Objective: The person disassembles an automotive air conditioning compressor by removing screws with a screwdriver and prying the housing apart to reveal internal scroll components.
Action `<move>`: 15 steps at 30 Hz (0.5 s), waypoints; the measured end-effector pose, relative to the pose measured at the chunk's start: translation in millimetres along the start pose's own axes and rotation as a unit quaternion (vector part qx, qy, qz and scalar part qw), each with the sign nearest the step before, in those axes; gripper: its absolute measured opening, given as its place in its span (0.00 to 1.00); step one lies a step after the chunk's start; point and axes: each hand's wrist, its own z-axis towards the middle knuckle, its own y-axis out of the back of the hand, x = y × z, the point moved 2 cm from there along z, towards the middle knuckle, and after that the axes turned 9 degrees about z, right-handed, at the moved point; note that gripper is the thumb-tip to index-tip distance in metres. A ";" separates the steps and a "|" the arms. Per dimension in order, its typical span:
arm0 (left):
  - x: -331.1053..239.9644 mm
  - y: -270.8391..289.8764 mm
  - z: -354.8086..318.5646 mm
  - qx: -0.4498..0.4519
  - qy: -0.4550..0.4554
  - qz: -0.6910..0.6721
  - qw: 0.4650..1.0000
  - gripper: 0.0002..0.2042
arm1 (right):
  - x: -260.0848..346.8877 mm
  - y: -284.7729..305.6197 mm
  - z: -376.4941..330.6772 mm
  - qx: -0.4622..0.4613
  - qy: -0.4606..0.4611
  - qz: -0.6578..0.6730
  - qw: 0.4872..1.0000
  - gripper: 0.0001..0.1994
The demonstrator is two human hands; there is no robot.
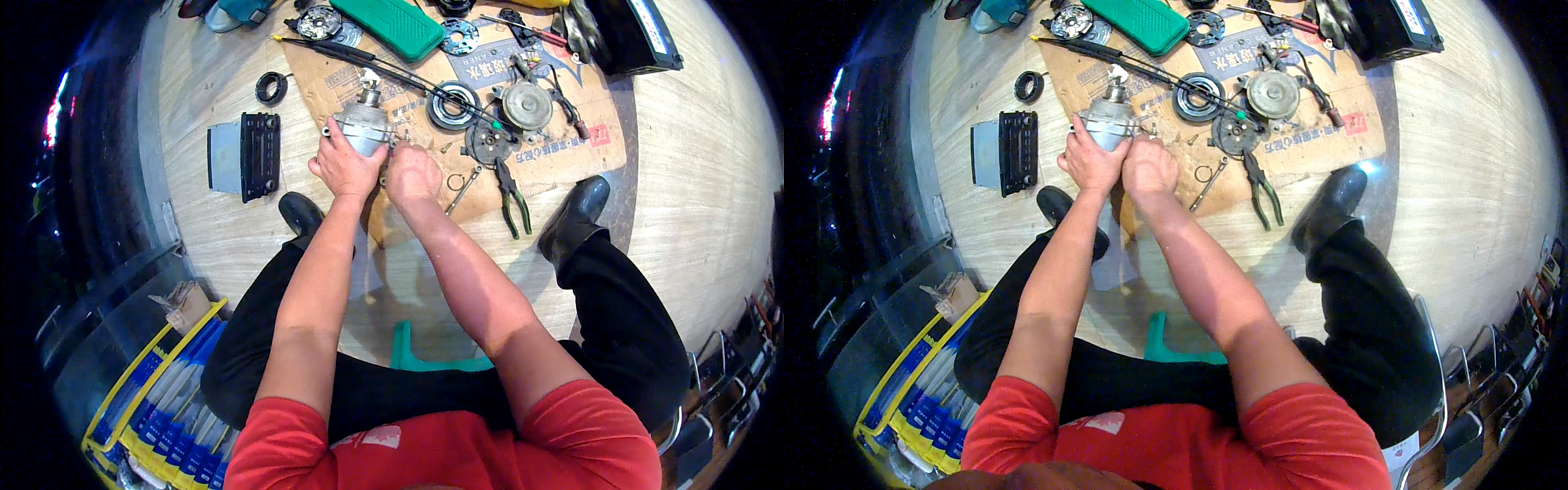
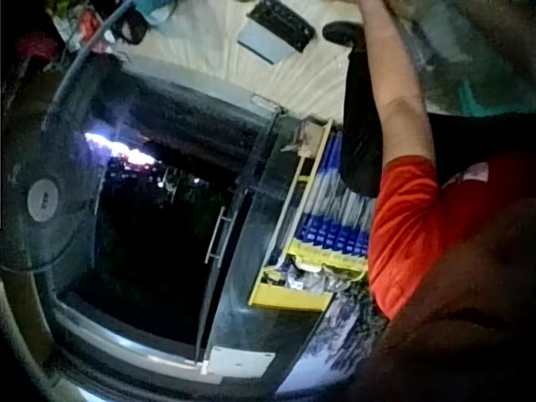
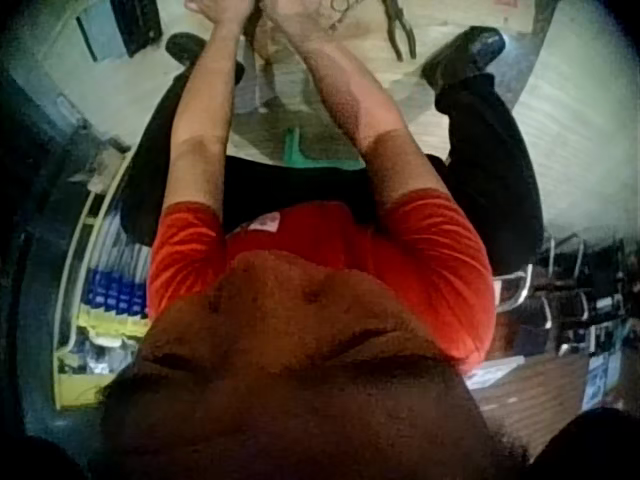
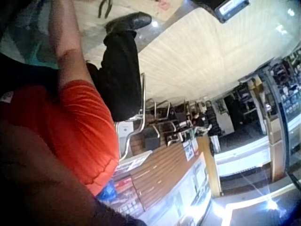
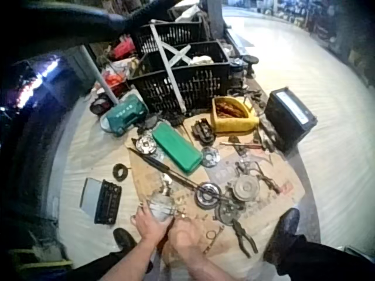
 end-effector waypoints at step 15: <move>35.8 -17.6 11.7 0.005 -0.045 -0.042 0.998 0.56 | -13.2 52.5 21.4 0.090 0.044 -0.039 0.994 0.11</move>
